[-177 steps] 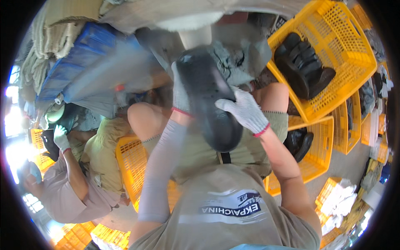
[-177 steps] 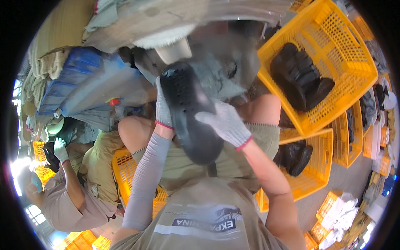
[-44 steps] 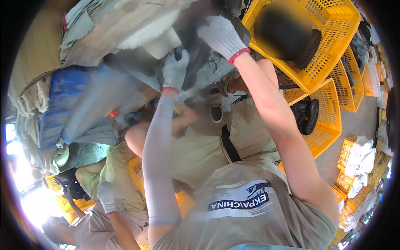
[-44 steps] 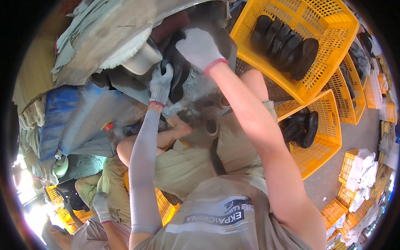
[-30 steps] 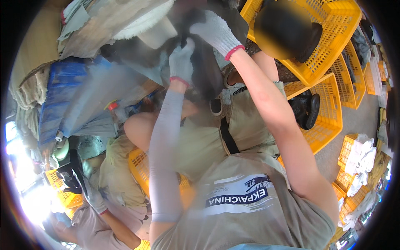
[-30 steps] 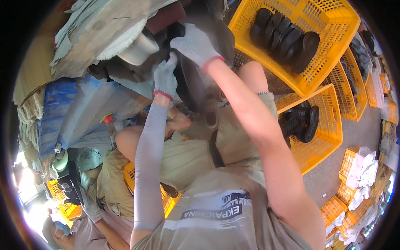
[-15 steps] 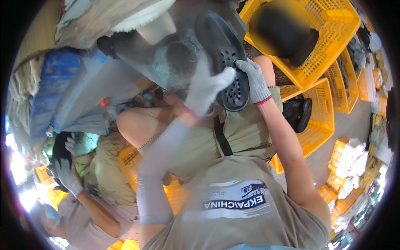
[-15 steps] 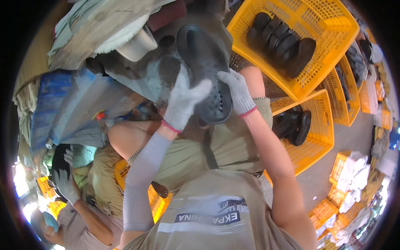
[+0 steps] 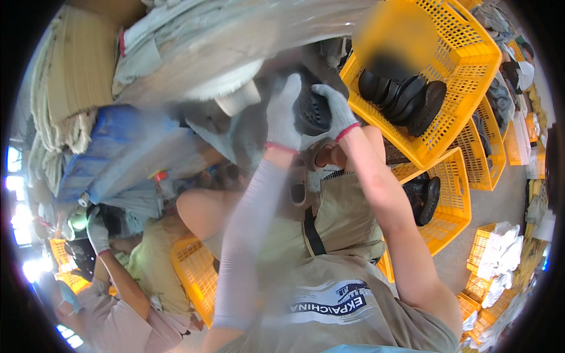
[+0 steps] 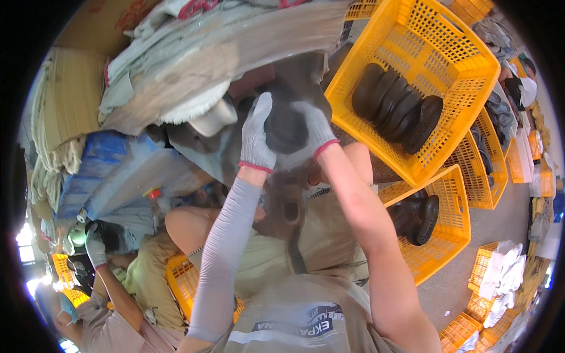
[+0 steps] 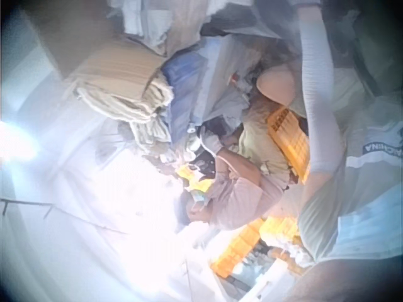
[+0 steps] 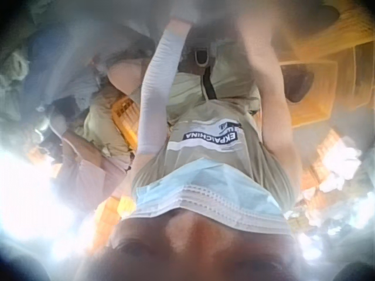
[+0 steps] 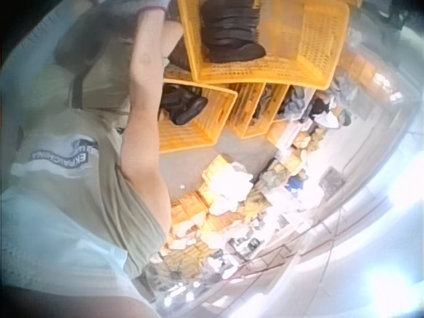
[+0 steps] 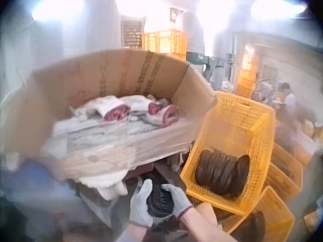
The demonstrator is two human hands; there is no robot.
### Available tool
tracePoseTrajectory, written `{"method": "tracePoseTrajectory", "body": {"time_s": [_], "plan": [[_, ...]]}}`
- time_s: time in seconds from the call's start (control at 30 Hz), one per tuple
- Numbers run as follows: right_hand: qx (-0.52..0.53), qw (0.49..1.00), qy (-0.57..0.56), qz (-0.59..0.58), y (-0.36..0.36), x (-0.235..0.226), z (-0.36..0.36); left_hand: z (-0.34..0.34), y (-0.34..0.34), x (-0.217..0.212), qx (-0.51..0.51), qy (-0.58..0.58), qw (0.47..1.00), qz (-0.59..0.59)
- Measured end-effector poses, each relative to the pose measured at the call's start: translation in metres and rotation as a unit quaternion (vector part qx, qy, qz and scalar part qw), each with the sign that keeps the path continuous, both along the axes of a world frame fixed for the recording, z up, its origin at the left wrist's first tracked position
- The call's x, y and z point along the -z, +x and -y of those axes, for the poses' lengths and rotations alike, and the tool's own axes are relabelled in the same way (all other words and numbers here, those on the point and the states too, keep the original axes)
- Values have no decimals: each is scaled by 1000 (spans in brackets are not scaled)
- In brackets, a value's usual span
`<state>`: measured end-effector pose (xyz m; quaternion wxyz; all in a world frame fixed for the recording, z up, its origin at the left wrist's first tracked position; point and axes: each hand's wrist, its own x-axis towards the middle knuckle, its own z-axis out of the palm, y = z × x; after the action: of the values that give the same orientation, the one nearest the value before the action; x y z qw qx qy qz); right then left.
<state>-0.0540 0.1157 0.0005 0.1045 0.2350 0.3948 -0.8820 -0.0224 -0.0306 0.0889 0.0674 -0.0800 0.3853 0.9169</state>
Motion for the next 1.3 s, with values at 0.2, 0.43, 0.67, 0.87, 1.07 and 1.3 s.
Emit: {"method": "tracePoseTrajectory", "body": {"time_s": [0.2, 0.43, 0.67, 0.87, 1.07, 1.3], "plan": [[-58, 996, -56, -24, 95, -3, 3, 20, 63, 12, -5, -385, 902, -192], [-329, 798, 501, -66, 154, -23, 22, 54, 67, 80, 32, 30, 990, 130], [-191, 658, 619, -384, 181, -102, 90, 82, 39, 106, -44, 29, 992, 114], [-139, 535, 723, -415, 118, -104, 139, 96, 21, 123, -69, 22, 993, 97], [-172, 628, 669, -358, 140, -121, 134, 89, 33, 122, -82, 6, 995, 63], [-184, 646, 650, -356, 154, -124, 123, 95, 24, 120, -117, -23, 991, 64]]}}
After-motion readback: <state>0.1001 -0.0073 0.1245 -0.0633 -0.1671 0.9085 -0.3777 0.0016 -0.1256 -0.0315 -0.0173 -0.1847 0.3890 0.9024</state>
